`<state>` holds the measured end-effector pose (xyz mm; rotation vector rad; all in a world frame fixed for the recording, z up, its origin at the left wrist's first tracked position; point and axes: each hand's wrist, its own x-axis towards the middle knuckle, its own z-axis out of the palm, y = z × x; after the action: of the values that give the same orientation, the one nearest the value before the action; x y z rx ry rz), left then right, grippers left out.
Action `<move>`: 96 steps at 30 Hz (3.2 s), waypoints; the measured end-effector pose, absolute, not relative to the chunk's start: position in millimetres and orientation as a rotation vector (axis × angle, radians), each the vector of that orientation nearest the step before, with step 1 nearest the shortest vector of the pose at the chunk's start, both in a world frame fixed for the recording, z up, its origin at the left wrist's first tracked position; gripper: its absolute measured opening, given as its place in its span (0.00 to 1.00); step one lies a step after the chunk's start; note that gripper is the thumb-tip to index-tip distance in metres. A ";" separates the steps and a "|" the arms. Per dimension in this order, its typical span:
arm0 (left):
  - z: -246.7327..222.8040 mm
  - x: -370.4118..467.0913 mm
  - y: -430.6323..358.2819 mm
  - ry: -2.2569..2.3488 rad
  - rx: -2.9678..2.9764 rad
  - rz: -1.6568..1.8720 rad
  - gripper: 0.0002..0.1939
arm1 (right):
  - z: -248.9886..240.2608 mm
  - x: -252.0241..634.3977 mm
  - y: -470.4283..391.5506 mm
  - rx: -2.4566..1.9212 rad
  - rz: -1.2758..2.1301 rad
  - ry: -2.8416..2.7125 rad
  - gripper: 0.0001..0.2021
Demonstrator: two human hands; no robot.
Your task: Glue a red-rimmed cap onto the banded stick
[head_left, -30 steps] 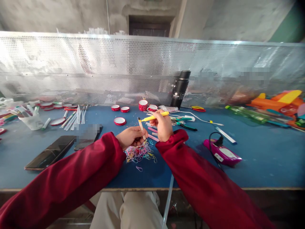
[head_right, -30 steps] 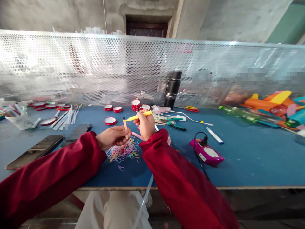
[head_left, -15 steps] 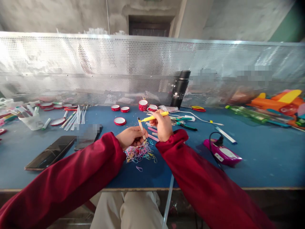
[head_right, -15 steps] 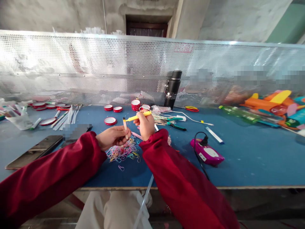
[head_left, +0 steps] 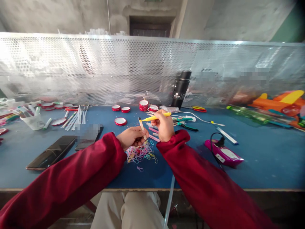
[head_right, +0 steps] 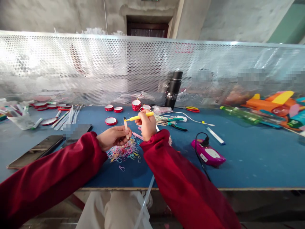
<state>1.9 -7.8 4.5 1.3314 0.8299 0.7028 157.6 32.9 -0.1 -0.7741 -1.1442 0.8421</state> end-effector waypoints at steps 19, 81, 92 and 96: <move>2.4 1.6 -6.2 0.829 1.321 0.713 0.11 | 2.1 157.9 32.7 -0.783 0.818 -1.138 0.04; -3.3 -0.3 -1.3 0.764 1.318 0.763 0.11 | 17.1 164.0 24.1 -0.798 1.422 -1.016 0.08; -3.9 -0.3 -1.0 0.767 1.304 0.761 0.10 | 14.4 162.7 26.6 -0.816 1.345 -1.049 0.09; -1.2 0.1 -2.9 0.767 1.298 0.758 0.10 | 14.2 161.9 27.0 -0.791 1.354 -1.036 0.10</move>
<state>0.1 -2.9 -1.2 1.2983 0.7674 0.7576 161.9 27.0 14.2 -0.7908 -1.0364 1.3542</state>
